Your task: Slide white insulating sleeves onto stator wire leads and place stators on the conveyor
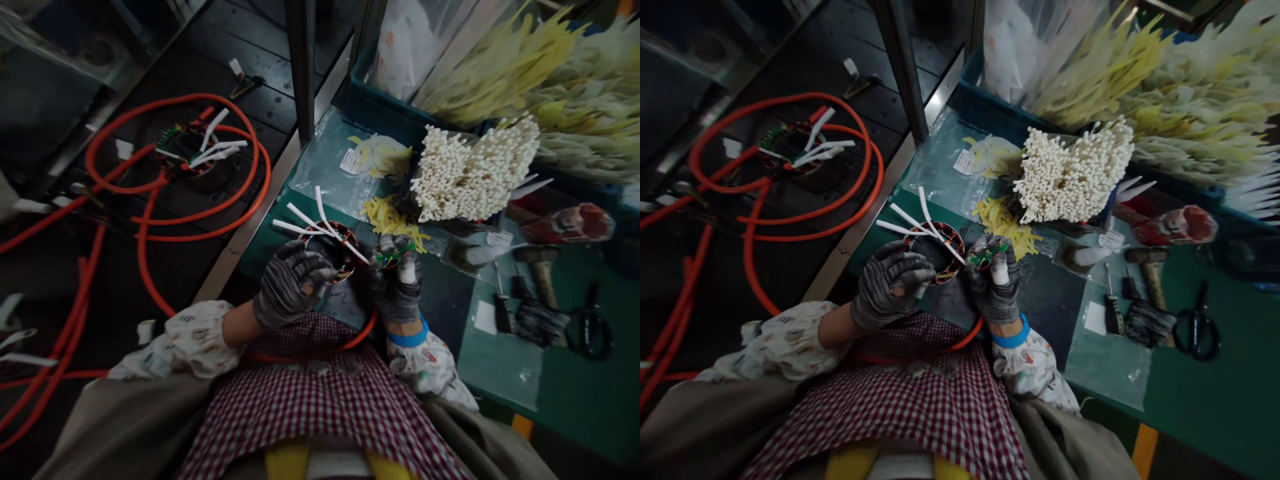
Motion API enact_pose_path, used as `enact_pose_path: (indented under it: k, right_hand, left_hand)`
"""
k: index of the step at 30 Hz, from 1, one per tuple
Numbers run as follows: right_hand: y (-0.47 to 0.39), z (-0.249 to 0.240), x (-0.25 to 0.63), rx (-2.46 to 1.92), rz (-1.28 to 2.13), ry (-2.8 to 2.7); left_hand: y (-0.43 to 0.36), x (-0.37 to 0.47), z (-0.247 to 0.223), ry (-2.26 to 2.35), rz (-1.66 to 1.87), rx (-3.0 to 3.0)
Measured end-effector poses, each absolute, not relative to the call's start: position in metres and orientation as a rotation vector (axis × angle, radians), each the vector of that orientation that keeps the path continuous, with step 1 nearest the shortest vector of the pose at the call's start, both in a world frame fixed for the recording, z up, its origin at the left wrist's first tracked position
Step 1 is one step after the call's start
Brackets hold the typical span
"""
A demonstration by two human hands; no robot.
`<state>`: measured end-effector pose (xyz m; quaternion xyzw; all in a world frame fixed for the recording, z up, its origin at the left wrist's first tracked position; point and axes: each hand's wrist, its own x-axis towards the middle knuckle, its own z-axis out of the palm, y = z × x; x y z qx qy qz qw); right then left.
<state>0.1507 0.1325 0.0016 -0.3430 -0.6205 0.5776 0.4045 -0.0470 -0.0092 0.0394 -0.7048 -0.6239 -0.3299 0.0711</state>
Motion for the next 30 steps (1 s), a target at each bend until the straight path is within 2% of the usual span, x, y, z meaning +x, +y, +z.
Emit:
enact_pose_path:
  k: [6, 12, 16, 21, 26, 30]
  right_hand:
    - [0.13, -0.003, 0.154, -0.908, 1.519, -1.48]
    - [0.124, 0.021, 0.14, -0.881, 1.596, -1.344]
    - [0.125, 0.038, 0.135, -0.712, 1.653, -1.322]
    - [0.137, 0.046, 0.143, -0.617, 1.53, -1.63]
    - [0.152, 0.045, 0.156, -0.626, 1.557, -1.684]
    - [0.149, 0.056, 0.152, -0.437, 1.296, -2.082]
  left_hand:
    - [-0.007, -0.035, 0.047, -1.735, -0.807, -2.12]
    - [-0.015, -0.039, 0.057, -1.784, -0.67, -2.25]
    - [-0.018, -0.037, 0.055, -1.817, -0.66, -2.253]
    - [-0.018, -0.039, 0.044, -1.797, -0.689, -2.18]
    - [-0.018, -0.048, 0.034, -1.715, -0.748, -2.26]
    - [-0.019, -0.059, 0.031, -1.674, -0.763, -2.332]
